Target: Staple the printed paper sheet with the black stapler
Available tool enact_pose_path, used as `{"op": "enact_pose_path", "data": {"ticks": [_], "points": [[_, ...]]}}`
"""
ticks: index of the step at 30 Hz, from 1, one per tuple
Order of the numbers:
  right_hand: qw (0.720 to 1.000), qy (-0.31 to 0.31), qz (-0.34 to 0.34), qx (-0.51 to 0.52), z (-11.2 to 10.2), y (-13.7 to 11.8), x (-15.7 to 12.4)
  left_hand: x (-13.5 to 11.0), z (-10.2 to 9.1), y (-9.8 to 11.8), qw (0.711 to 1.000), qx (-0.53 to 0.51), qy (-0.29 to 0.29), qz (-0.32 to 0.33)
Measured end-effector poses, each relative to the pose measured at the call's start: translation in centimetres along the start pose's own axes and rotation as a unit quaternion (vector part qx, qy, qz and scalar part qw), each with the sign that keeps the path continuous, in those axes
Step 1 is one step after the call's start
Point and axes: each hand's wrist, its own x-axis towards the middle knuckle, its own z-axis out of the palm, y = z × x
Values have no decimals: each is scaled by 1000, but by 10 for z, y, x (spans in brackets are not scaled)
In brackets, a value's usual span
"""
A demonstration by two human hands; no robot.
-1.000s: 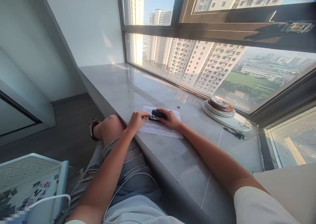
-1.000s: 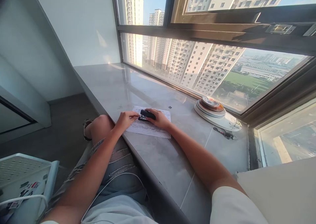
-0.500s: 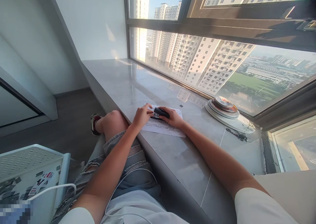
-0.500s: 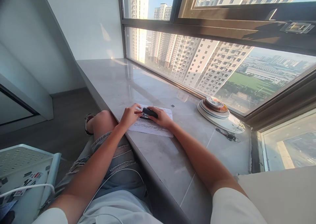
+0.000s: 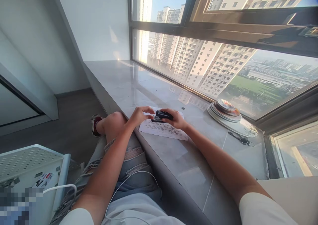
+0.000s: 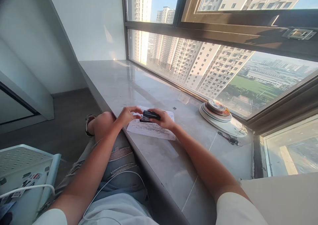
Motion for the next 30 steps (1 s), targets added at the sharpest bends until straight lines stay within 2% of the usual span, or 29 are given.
{"op": "enact_pose_path", "data": {"ticks": [3,6,10,12,14,16,17,20,23,26,30], "points": [[999,-20,-24,21,4,-7,1,-1,-1,3,999,36,-12,19],[1000,-15,-15,16,10,-11,0,-2,-1,4,997,65,-12,29],[999,-38,-25,-6,14,-11,-2,-2,-6,3,990,119,-58,39],[1000,-2,-3,-27,13,-5,-2,-5,-10,1,987,155,-36,24],[994,86,43,-45,7,6,-3,-8,-12,-2,977,210,36,-8],[976,187,88,-62,-2,21,-3,-12,-9,-5,944,302,117,-57],[963,234,108,-74,-7,28,-4,-13,-6,-5,926,343,136,-76],[924,328,151,-125,-23,49,-9,-16,2,-5,899,410,121,-94],[907,351,178,-147,-35,64,-16,-16,-3,-7,900,409,106,-108],[901,361,185,-155,-39,74,-23,-19,-21,-17,904,389,128,-123],[909,308,197,-199,-34,79,-24,-24,-45,-28,924,322,167,-123]]}}
